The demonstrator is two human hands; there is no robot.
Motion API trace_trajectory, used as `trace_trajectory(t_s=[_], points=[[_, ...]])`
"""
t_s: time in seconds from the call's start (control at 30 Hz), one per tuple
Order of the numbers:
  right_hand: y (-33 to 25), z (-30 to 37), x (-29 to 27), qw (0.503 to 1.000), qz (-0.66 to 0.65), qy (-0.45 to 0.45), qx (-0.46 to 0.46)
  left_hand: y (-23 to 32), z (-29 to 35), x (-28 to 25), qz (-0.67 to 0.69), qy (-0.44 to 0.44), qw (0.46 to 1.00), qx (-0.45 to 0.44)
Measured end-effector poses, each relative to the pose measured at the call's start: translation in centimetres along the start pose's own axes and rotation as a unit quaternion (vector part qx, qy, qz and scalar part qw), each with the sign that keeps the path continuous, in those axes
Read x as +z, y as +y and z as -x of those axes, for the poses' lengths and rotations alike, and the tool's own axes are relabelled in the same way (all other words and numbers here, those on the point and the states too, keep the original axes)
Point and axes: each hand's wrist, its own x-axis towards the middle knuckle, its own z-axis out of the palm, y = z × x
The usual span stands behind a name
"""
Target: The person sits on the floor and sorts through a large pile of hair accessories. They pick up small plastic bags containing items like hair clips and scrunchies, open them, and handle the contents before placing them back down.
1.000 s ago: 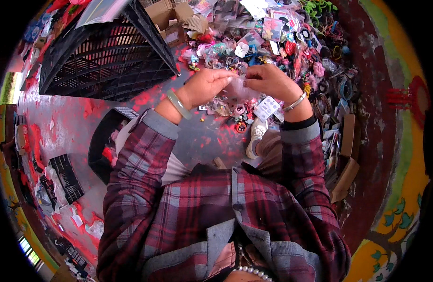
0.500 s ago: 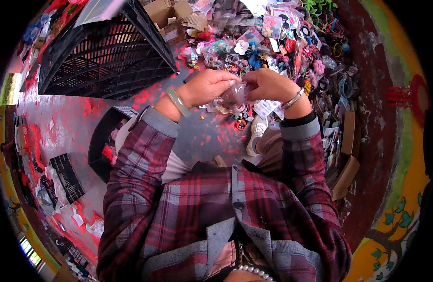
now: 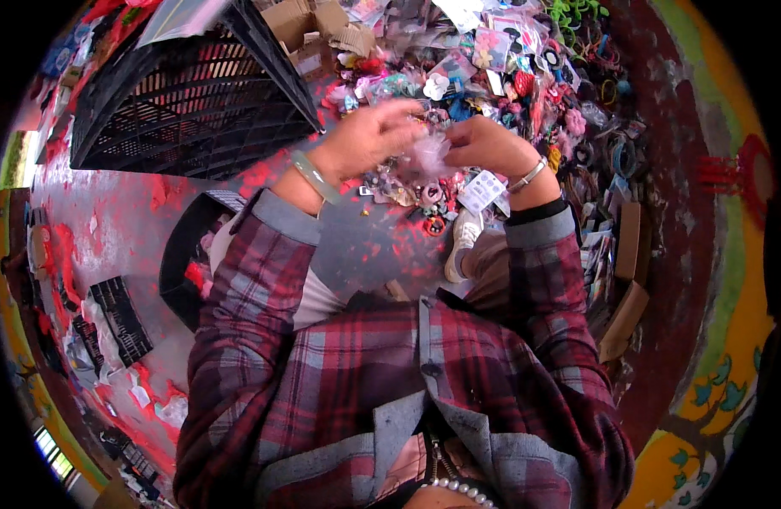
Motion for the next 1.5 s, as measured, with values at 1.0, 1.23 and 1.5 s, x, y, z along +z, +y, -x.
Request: trace_trajectory(t_s=[1.0,1.23,1.5], points=[[-1.2,-1.3,2.1,0.825,-0.529,0.192,-0.052,0.6,0.0,-0.7,0.258,0.110,0.957,-0.077],[0.1,-1.6,1.9,0.873,-0.458,0.156,-0.061,-0.1,-0.4,-0.5,0.316,0.142,0.935,-0.075],[-1.7,-0.8,1.1,0.836,-0.499,0.222,-0.046,0.3,-0.3,-0.8,0.339,0.178,0.921,-0.067]])
